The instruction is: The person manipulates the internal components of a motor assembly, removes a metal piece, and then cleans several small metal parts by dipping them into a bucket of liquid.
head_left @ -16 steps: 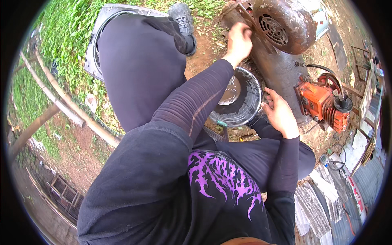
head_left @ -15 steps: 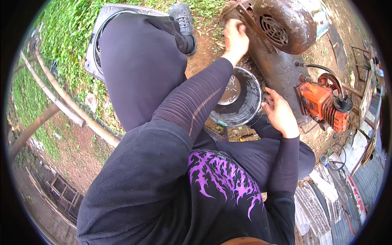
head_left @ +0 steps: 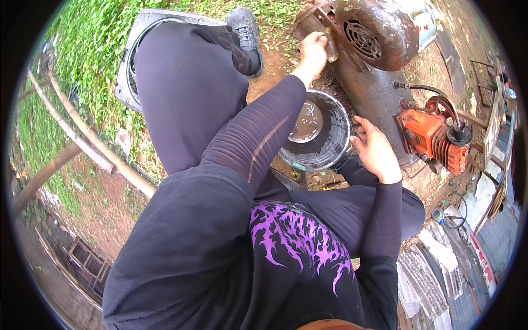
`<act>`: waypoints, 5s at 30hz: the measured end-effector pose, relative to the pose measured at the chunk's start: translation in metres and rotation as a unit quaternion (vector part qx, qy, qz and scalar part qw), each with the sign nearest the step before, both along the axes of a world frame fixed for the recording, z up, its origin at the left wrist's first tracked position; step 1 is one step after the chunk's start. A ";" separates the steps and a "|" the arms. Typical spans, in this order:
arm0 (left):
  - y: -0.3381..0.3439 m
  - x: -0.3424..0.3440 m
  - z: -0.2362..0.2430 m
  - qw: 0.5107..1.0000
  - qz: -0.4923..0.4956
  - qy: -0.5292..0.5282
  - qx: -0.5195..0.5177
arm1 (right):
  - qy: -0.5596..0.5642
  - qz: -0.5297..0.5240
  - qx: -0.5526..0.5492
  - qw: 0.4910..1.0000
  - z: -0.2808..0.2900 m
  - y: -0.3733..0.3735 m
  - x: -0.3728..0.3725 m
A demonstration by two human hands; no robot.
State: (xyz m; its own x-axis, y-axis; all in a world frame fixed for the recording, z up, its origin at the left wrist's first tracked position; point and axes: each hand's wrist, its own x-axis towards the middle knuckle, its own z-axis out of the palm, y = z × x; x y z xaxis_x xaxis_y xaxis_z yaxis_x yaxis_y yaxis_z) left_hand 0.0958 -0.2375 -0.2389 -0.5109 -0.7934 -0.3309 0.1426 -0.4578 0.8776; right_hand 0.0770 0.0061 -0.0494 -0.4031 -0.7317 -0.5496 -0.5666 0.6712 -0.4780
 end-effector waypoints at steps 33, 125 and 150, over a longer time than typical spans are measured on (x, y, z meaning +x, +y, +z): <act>0.024 -0.017 0.052 0.975 0.087 -0.191 -0.071 | -0.001 -0.012 -0.015 1.000 -0.003 0.005 0.002; 0.127 0.073 -0.071 0.464 -0.692 -0.486 -0.264 | 0.022 -0.013 -0.083 0.996 0.025 0.044 0.005; 0.003 -0.024 -0.013 0.949 0.234 -0.057 -0.203 | 0.076 -0.016 -0.079 0.994 0.025 0.071 0.021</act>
